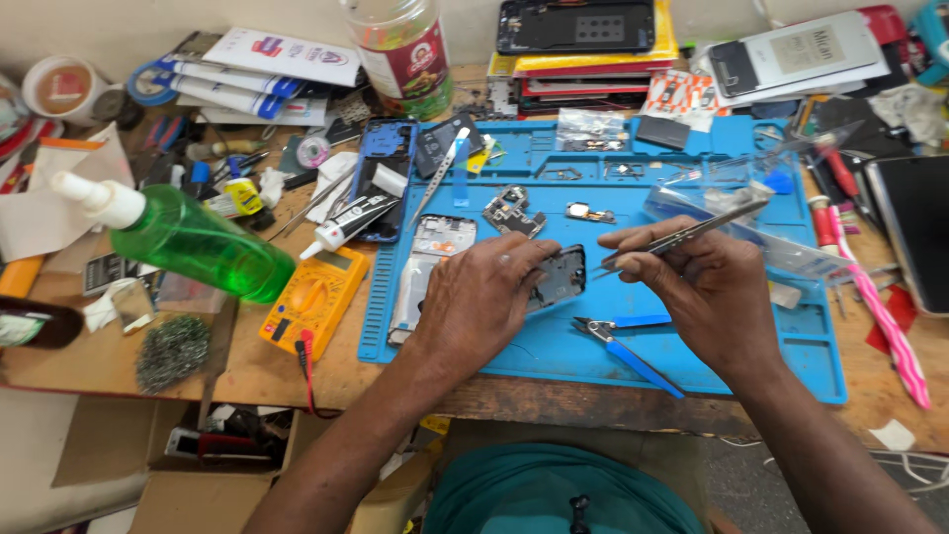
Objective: The person disassembles a smartphone on a blue mat, using tweezers and pliers to remove the motherboard and disconnect ribbon cables. They then reposition the battery and reconnect internal components, working methodically on the device's internal assembly.
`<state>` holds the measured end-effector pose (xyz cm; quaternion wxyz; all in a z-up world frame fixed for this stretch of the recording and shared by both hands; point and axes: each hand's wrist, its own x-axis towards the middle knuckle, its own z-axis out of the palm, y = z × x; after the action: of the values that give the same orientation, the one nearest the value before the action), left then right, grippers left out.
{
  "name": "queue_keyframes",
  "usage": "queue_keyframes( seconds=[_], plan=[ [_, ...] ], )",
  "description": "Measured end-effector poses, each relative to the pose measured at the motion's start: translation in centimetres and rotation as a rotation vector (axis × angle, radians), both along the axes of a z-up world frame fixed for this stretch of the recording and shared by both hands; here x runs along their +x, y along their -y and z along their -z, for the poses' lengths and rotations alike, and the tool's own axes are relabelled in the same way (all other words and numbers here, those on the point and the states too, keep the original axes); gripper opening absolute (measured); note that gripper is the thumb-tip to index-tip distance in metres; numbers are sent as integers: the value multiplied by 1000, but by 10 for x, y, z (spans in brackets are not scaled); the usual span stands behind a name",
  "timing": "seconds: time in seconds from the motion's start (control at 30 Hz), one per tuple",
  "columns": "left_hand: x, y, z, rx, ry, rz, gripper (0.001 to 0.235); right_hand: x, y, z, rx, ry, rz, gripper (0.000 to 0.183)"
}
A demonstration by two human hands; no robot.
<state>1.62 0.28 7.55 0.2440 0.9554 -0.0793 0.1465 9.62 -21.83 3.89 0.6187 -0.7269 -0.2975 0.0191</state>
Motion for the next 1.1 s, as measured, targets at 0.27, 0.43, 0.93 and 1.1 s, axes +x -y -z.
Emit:
queue_keyframes(
  seconds=[0.27,0.43,0.93,1.1],
  plan=[
    [22,13,5,110,88,82,32,10,6,-8,-28,68,22,21],
    [28,12,8,59,12,85,27,12,8,-12,-196,180,77,20],
    [38,11,18,78,21,36,29,22,-3,-6,-236,120,69,12],
    [38,11,17,75,2,28,28,24,-4,-3,-202,73,45,11]
  ],
)
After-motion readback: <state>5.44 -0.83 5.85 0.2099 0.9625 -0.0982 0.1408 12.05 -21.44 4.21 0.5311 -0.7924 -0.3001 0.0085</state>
